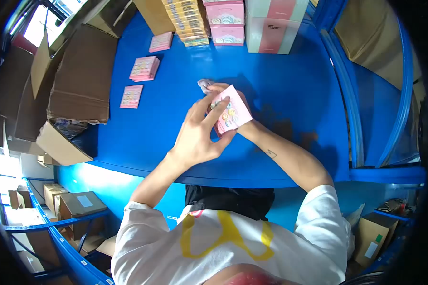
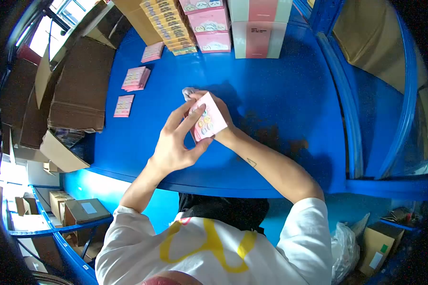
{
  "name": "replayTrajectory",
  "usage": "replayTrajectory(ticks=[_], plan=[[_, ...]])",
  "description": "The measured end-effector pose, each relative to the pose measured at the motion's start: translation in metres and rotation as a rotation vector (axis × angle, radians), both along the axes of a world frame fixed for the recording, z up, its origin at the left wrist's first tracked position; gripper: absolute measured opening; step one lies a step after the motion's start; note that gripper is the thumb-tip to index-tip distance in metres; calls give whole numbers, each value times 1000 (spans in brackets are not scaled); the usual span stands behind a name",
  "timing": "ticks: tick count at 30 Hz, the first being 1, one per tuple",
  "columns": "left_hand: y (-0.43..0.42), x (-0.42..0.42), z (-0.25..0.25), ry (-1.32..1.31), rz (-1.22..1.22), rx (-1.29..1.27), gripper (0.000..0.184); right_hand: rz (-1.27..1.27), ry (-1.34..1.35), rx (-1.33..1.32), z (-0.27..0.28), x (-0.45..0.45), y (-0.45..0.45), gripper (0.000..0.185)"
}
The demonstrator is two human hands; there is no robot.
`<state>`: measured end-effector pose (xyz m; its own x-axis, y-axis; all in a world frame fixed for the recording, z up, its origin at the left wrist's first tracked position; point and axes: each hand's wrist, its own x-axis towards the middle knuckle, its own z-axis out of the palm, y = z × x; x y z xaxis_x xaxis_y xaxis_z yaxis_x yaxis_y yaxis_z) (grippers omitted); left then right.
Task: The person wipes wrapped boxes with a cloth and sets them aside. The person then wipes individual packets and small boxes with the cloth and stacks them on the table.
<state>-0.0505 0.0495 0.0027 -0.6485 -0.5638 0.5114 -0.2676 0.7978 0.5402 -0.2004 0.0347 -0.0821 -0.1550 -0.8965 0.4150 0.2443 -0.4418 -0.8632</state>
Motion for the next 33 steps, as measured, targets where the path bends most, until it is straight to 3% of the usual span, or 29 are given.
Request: replayTrajectory(ticks=[2,3,6,8,11,12,15,23,33], plan=[[-8,6,6,22,10,4,54,24,-69,21,4,7,-2,40],[-19,9,11,64,0,4,55,-57,152,-15,8,8,-2,39],[-63,23,39,114,300,109,49,-340,810,-105,20,6,2,34],[-130,36,42,23,487,71,46,-335,766,-91,23,8,5,33],[-232,41,38,-302,757,2,63,-298,701,-92,32,6,4,30],[-254,36,48,-297,752,-2,63,-305,704,-96,33,6,3,30],[-301,17,64,-516,692,380,72,-307,713,-113,29,6,2,33],[-343,-7,11,-553,832,372,82,-342,716,-177,23,3,-3,33],[-348,-14,-11,-556,993,302,95,-326,745,-194,25,3,-3,32]])
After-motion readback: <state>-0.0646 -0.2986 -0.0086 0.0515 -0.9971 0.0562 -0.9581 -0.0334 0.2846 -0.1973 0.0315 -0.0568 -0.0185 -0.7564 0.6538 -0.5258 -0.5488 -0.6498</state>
